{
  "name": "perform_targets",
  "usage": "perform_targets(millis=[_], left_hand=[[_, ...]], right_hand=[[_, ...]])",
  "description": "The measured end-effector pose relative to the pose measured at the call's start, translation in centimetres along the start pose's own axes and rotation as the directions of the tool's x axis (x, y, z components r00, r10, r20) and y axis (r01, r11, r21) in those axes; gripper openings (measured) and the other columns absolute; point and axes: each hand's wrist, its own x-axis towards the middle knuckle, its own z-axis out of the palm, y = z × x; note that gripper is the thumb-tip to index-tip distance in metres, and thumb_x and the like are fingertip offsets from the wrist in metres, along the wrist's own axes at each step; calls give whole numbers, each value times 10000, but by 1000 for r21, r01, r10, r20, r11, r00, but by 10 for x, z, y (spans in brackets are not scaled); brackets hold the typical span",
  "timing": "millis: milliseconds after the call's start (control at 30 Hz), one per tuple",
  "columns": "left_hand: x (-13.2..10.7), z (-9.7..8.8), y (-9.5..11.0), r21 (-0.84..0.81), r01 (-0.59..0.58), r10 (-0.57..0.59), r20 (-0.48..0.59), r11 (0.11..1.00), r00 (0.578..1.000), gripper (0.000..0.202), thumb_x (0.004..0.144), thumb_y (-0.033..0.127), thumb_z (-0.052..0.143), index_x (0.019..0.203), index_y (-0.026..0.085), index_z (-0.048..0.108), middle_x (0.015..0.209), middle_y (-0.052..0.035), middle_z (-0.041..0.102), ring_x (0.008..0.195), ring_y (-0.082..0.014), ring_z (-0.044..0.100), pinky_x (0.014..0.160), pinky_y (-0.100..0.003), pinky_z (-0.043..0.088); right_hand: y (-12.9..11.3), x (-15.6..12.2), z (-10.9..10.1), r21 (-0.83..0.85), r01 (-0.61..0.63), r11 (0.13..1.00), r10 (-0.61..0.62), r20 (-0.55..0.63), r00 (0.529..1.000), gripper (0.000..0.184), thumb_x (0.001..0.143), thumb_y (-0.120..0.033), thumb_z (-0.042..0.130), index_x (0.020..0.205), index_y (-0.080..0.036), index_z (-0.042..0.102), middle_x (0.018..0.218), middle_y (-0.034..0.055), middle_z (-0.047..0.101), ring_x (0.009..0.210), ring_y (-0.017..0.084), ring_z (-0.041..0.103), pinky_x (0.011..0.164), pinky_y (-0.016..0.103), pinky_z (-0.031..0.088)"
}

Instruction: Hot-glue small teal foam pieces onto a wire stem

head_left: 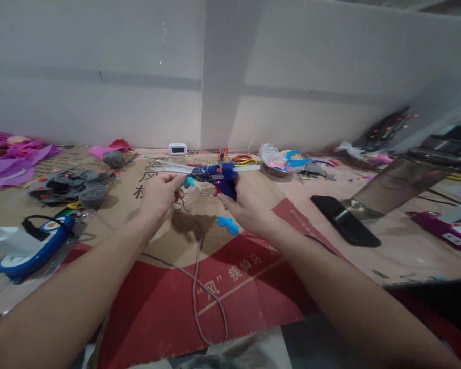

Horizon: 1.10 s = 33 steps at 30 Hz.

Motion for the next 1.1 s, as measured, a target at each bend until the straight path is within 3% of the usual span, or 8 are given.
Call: perform_targets(millis=[367, 1100], left_hand=[[-2, 2, 2, 4, 0, 0, 4, 1000, 1000, 152, 748, 308, 678, 732, 159, 652, 440, 30, 511, 367, -59, 357, 378, -194, 166], [-2, 2, 4, -9, -1, 1, 6, 1000, 1000, 149, 742, 310, 687, 702, 174, 640, 455, 28, 517, 377, -67, 377, 397, -212, 173]], right_hand=[[-2, 1, 0, -68, 10, 998, -9, 5, 1000, 311, 880, -269, 519, 1181, -194, 497, 1075, 119, 654, 1050, 277, 605, 901, 437, 499], [-5, 1, -1, -30, -19, 999, 20, 27, 999, 316, 895, -289, 514, 1203, -218, 500, 1059, 107, 654, 1071, 285, 599, 898, 442, 501]])
